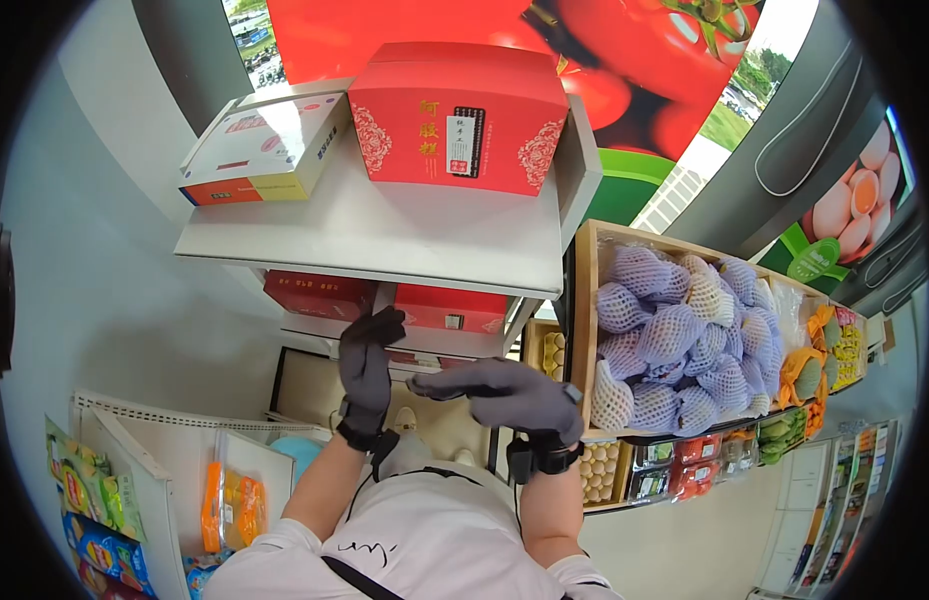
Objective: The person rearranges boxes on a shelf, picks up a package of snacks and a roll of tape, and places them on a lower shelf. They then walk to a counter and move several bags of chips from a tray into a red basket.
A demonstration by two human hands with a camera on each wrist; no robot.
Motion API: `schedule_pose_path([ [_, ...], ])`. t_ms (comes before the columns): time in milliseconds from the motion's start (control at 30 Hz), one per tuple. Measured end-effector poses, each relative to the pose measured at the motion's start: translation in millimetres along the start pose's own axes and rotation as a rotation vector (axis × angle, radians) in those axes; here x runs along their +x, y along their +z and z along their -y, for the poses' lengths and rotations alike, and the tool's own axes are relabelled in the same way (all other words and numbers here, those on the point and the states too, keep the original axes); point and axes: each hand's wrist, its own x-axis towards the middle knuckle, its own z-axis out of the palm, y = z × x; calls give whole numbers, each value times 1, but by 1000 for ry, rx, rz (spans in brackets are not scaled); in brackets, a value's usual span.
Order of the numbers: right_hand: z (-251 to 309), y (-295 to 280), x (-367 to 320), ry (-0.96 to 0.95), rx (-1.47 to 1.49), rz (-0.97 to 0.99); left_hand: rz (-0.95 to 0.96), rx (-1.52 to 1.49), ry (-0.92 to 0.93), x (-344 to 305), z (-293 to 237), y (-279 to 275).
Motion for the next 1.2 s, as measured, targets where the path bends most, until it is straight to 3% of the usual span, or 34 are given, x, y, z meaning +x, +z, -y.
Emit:
schedule_pose_path([
  [67,34,-9,7,-420,-75,266,368,272,321,48,-60,-17],
  [100,45,-12,12,-616,-65,343,366,275,326,65,-79,-21],
  [167,60,-4,16,-911,239,220,278,328,485,97,-106,-25],
  [200,75,-5,18,-1081,418,68,273,329,496,116,-117,-21],
  [233,90,-10,21,-1243,600,-87,93,267,494,135,-126,-14],
  [267,101,-19,22,-1248,596,-73,-85,200,490,151,-130,-6],
  [300,112,-32,21,-1236,549,-152,-90,200,503,164,-130,1],
  [400,135,-46,34,-1217,448,-302,-411,-300,64,196,-129,19],
  [467,140,-36,52,-889,-629,-886,-312,-216,59,210,-124,20],
  [500,144,-32,60,-619,-1158,-1133,-219,-122,45,217,-120,21],
  [533,147,-32,67,-624,-1168,-1141,-125,-28,30,222,-118,24],
  [567,149,-34,75,-652,-851,-987,-123,-38,33,228,-118,28],
  [633,148,-42,86,-662,-230,-647,-94,-273,-185,238,-121,38],
  [667,145,-48,89,-667,-235,-648,-78,-387,-292,242,-122,41],
  [700,139,-56,93,-615,-448,-709,-76,-391,-289,244,-120,42],
  [767,129,-66,96,-484,-868,-820,44,-162,-285,242,-115,42],
  [800,135,-56,100,-480,-868,-822,104,-47,-286,241,-114,42],
  [900,145,-24,113,-301,-380,-985,74,-139,-270,238,-117,45],
  [967,139,-21,102,-366,-442,-929,52,-177,-274,229,-123,45],
  [1033,133,-17,90,-532,-573,-799,-72,-272,-186,218,-133,44],
  [1100,132,3,81,-558,-572,-814,-145,-308,-145,204,-130,38],
  [1200,132,48,68,-626,-576,-848,-303,243,528,176,-97,12],
])
